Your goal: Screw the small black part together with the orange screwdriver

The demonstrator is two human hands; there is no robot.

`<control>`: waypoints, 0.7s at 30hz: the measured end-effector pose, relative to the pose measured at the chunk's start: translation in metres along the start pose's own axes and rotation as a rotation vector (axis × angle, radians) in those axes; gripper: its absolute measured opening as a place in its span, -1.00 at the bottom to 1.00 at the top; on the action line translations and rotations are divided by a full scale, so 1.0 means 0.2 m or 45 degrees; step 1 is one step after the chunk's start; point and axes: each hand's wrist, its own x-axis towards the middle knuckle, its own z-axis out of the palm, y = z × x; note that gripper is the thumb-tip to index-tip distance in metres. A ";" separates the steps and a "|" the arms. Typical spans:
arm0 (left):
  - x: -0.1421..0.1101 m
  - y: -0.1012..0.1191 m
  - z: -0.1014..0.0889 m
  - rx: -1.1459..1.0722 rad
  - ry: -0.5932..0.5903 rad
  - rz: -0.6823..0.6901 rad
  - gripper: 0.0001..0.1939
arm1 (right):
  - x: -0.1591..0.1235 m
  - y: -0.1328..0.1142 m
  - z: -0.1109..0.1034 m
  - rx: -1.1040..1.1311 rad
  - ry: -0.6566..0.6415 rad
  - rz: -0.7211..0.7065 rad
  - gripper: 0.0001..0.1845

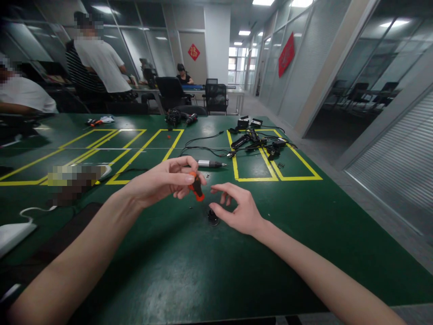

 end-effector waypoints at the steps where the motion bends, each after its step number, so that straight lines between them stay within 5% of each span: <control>1: 0.00 0.00 0.00 0.007 0.011 0.003 -0.62 | 0.02 -0.03 0.00 0.058 0.020 0.019 -0.62; 7: 0.01 -0.01 0.01 0.106 0.078 0.022 -0.71 | 0.16 -0.14 0.03 0.359 0.044 0.174 -0.55; 16: 0.00 0.00 0.07 -0.117 0.079 -0.020 -0.60 | 0.25 -0.16 0.06 0.404 0.093 0.267 -0.68; 21: 0.08 -0.17 0.04 -0.210 0.336 0.115 -0.71 | 0.26 -0.14 0.04 0.398 0.026 0.283 -0.80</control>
